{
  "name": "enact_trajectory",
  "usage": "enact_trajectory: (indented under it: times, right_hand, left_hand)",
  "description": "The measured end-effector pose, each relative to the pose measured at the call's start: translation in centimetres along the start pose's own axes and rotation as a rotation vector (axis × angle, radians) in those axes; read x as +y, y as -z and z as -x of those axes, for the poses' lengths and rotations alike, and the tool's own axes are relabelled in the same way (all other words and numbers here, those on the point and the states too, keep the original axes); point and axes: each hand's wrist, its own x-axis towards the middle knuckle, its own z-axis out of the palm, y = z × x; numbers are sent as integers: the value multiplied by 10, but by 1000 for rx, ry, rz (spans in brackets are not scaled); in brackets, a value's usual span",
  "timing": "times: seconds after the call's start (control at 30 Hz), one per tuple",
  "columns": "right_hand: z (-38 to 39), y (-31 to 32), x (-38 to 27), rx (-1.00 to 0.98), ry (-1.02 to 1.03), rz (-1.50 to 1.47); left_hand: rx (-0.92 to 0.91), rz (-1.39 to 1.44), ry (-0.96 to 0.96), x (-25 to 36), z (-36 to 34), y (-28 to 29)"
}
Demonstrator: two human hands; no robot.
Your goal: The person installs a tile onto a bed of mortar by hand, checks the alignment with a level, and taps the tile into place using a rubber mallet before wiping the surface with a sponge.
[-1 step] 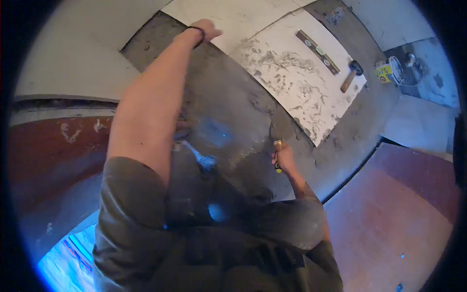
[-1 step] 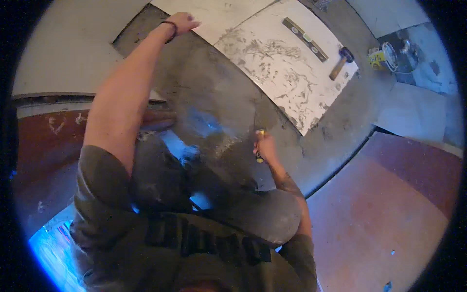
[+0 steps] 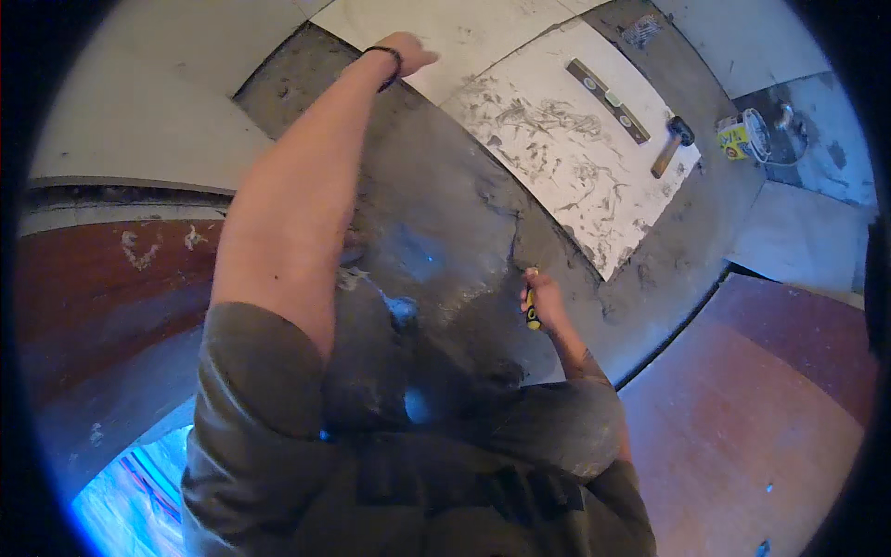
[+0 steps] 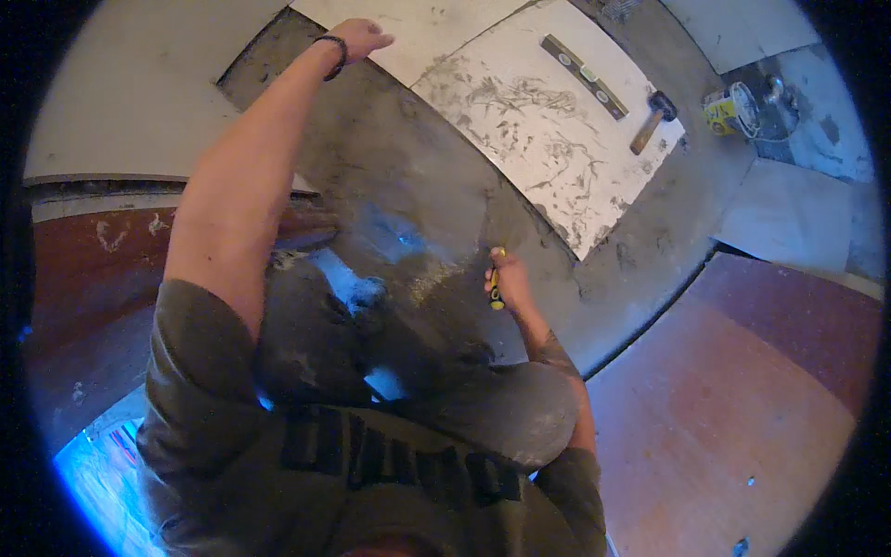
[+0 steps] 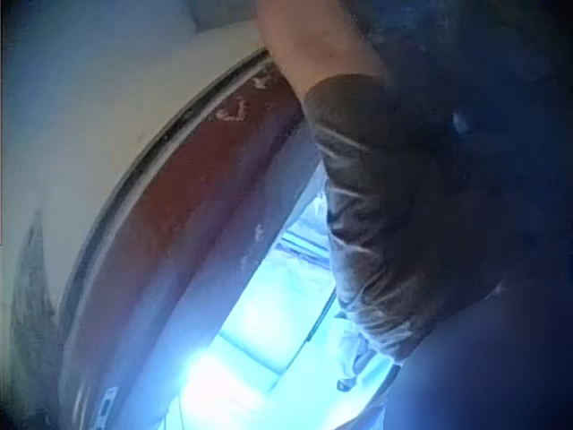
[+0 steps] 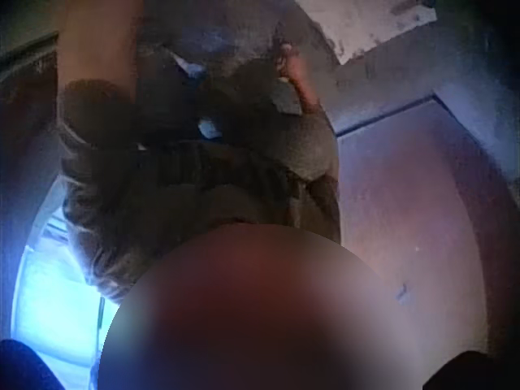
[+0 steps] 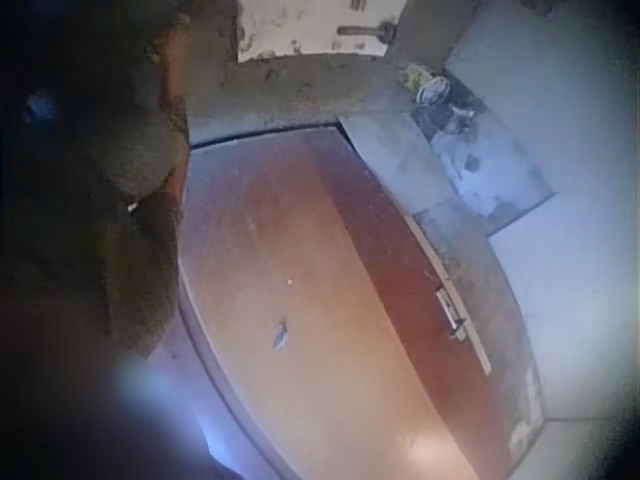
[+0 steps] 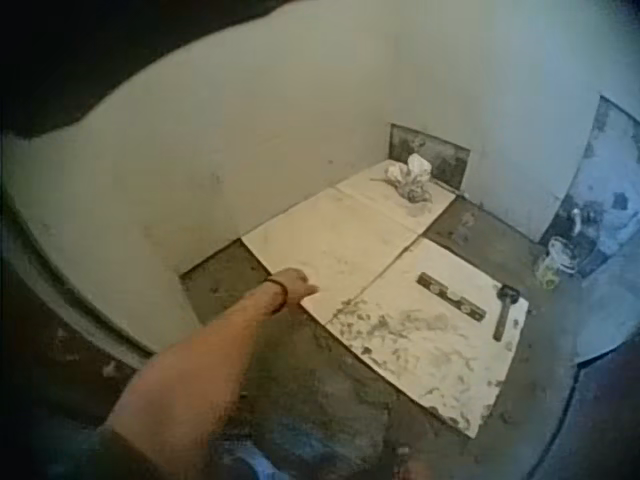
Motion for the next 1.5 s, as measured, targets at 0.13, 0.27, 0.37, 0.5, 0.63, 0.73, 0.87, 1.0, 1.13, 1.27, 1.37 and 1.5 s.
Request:
enact_trajectory:
  times: [0.13,0.27,0.37,0.5,0.63,0.73,0.87,1.0,1.13,1.27,1.37,1.5]
  right_hand:
    - [-5,-1,3,-125,-123,-320]
    - [-8,7,-18,-148,-193,-80]
    - [-12,10,-37,-84,-224,50]
    - [-21,-16,-22,60,-56,-2]
    - [-33,-88,20,131,317,664]
    - [-37,-154,13,207,413,930]
    - [-17,-175,-28,132,457,1068]
    - [15,-133,-44,249,598,1056]
    - [-12,-75,-58,376,632,1136]
    - [-52,-62,-69,427,629,1141]
    - [-73,-77,-79,386,611,1099]
    - [-94,-108,-100,349,654,1098]
  left_hand:
    - [79,30,-262,97,18,49]
    - [240,167,-666,205,160,111]
    - [13,158,-851,254,285,142]
    - [-33,142,-1005,272,321,117]
    - [-76,17,-1010,299,332,91]
    - [10,201,-1111,286,332,81]
    - [-167,140,-1038,272,329,89]
    - [-198,108,-941,270,335,100]
    - [-140,113,-949,267,341,106]
    - [-180,117,-982,258,341,116]
    - [-299,134,-1015,254,336,120]
    - [-174,134,-961,246,334,119]
